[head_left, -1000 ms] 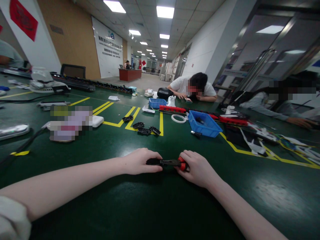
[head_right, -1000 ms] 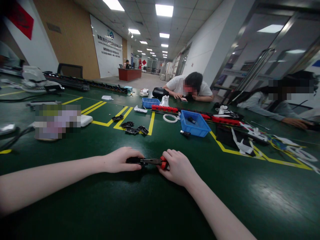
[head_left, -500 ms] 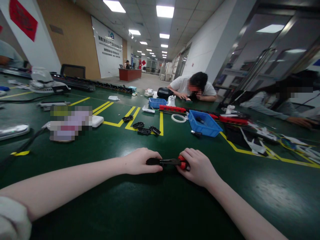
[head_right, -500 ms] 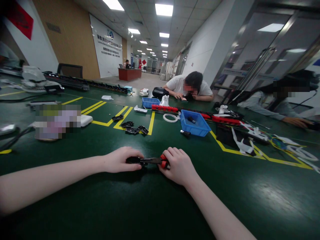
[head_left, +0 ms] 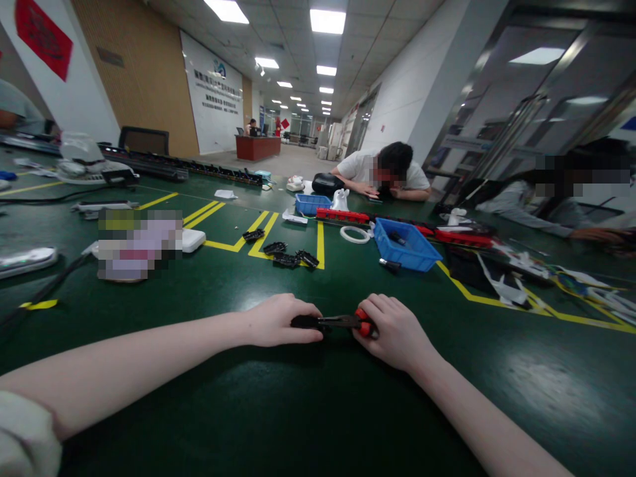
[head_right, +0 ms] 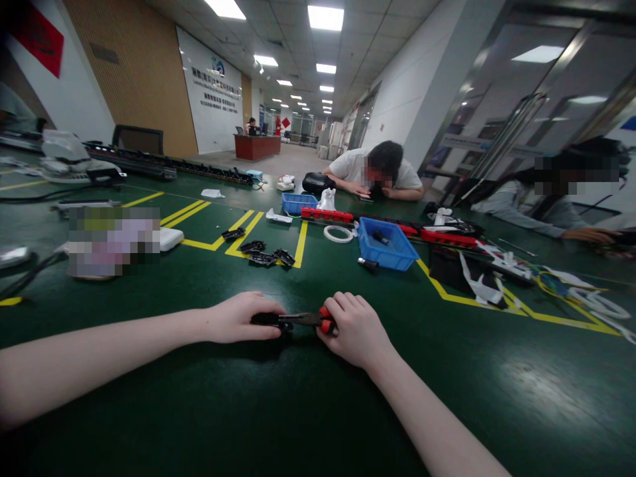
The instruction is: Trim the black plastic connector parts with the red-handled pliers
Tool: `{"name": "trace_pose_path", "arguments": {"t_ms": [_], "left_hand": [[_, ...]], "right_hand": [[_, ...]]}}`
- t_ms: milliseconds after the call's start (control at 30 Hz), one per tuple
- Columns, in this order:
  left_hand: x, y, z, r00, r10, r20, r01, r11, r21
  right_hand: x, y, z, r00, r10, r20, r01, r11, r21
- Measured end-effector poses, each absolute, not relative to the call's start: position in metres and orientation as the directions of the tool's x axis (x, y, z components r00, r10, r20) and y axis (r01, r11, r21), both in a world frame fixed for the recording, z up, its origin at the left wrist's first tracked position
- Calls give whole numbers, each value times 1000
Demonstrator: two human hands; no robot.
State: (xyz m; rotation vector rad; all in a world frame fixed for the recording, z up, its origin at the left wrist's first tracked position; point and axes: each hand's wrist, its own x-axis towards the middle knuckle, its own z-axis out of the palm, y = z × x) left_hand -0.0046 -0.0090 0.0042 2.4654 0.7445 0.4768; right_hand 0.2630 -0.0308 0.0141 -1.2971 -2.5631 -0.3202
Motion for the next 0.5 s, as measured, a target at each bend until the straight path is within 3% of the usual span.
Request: {"name": "trace_pose_path", "arguments": {"t_ms": [500], "left_hand": [[-5,-9,3,781,600,172,425,-713,558]], "right_hand": [[264,-28,13,-575,769,280,809,586,54]]}}
